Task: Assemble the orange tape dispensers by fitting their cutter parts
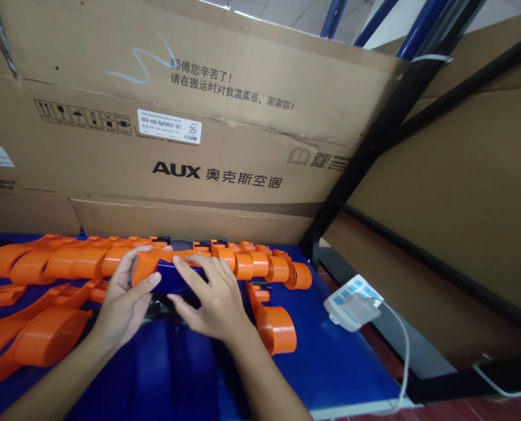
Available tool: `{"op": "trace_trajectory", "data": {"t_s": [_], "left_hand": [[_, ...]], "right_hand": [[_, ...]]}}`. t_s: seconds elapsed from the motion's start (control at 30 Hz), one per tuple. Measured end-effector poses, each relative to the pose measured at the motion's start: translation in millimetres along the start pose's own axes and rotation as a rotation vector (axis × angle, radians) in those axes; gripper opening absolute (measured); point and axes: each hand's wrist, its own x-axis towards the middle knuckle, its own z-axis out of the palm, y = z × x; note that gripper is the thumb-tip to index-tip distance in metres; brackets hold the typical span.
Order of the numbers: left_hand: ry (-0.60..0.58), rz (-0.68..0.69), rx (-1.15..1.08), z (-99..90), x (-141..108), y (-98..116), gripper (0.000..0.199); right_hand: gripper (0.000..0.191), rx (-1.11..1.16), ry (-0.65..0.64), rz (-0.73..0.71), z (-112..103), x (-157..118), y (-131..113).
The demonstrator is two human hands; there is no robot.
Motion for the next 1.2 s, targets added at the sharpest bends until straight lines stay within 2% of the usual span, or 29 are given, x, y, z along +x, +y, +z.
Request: {"op": "trace_trajectory", "data": {"t_s": [0.17, 0.5, 0.57, 0.67, 0.77, 0.8, 0.9, 0.97, 1.07, 1.13, 1.2], "left_hand": [[0.007, 0.050, 0.017, -5.1, 3.3, -4.6, 0.051], [-0.011, 0.027, 0.027, -8.1, 2.6, -6.0, 0.053], [-0.046, 0.028, -0.038, -6.5, -0.7, -4.5, 0.050], [-0.103, 0.044, -0.106, -6.8, -5.2, -2.9, 0.047], [-0.175, -0.067, -0.078, -11.0, -7.9, -4.6, 0.045], [-0.177, -0.100, -0.070, -12.5, -8.2, -5.8, 0.043], [-0.068, -0.100, -0.086, -14.3, -7.0, -8.9, 0.039], [0.047, -0.088, -0.111, -13.3, -3.3, -9.2, 0.041], [0.197, -0.118, -0.155, -12.0, 6.5, -7.6, 0.037], [0.262, -0.133, -0.186, -12.5, 13.8, -6.5, 0.037], [0.286, -0.149, -0.201, -13.5, 19.0, -6.4, 0.038]], "right_hand": [[0.070, -0.055, 0.044, -0.075, 1.4, -0.1, 1.3], [0.072, -0.035, 0.067, -0.056, 0.9, -1.0, -3.1], [0.071, 0.033, 0.073, 0.006, -1.3, -0.5, -2.6], [0.055, 0.258, 0.023, 0.145, -6.8, 1.2, 1.0], [0.035, 0.527, -0.110, 0.263, -9.1, 2.4, 4.0], [0.034, 0.593, -0.160, 0.293, -8.3, 2.2, 4.2], [0.048, 0.649, -0.232, 0.368, -2.2, 0.7, 2.5], [0.048, 0.606, -0.176, 0.380, 1.3, -0.2, 1.1], [0.055, 0.517, -0.059, 0.250, 2.3, -0.5, 2.2], [0.072, 0.423, -0.035, 0.121, 2.3, -0.5, 5.2], [0.071, 0.319, -0.035, 0.039, 4.0, -0.7, 8.4]]}}
